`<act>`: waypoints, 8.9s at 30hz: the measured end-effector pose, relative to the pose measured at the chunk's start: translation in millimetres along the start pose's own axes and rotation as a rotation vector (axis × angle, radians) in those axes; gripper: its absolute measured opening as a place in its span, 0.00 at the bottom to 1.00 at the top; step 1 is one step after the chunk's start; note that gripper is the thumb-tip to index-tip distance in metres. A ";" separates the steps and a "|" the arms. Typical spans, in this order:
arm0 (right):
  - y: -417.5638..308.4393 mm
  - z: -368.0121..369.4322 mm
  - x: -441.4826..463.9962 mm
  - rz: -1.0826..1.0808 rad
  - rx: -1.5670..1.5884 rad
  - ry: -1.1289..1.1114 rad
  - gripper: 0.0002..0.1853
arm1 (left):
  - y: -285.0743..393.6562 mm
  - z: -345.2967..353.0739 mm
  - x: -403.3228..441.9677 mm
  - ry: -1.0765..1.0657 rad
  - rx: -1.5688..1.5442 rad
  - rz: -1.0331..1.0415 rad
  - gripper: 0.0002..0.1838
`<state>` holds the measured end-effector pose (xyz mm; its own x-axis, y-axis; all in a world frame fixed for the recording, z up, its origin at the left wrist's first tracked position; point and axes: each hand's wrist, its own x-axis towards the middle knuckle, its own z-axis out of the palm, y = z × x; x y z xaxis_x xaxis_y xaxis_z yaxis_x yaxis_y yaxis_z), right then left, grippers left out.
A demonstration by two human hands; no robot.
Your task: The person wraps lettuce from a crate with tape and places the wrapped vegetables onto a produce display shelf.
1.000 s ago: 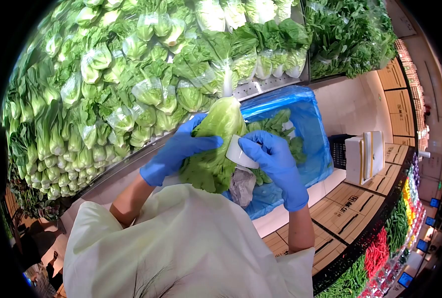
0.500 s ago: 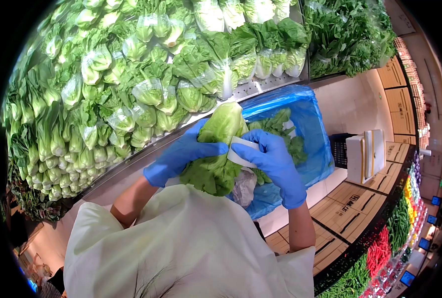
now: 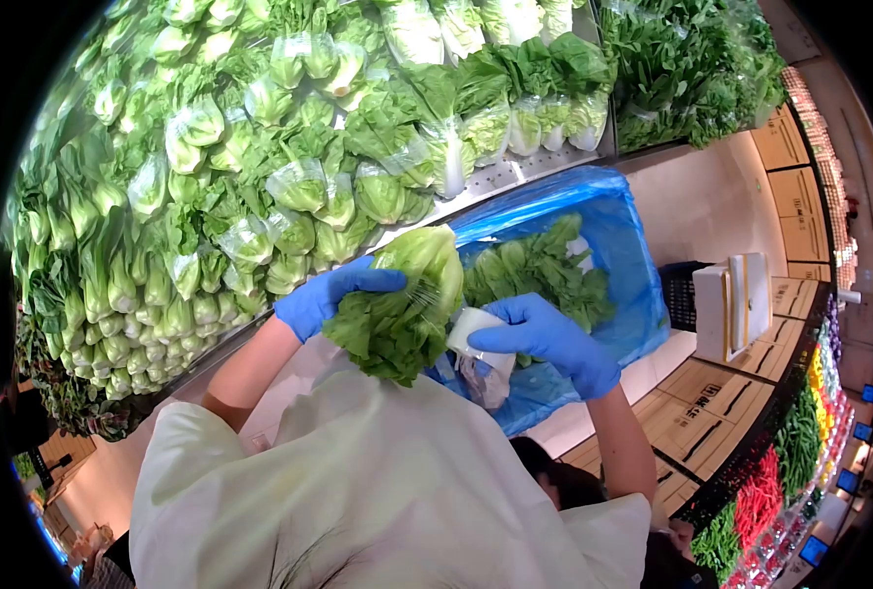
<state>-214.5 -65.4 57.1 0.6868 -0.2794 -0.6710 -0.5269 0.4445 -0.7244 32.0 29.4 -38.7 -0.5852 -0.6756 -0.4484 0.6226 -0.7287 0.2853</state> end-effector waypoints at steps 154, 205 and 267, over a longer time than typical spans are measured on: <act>35.4 36.0 59.7 -0.215 0.099 0.068 0.18 | -34.7 -4.3 -15.7 0.120 0.212 0.128 0.25; -1.9 33.7 32.7 -0.388 0.398 0.213 0.22 | -47.6 6.9 -5.5 -0.521 -0.622 0.389 0.42; 63.7 -9.5 91.9 -0.787 -0.066 0.370 0.30 | -4.3 86.8 -31.6 -0.243 0.195 0.585 0.32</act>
<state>-189.7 -70.9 -52.2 0.6629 -0.7482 0.0286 -0.0035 -0.0413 -0.9991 2.8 44.1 47.8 -0.2934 -0.9557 0.0244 0.7815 -0.2250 0.5819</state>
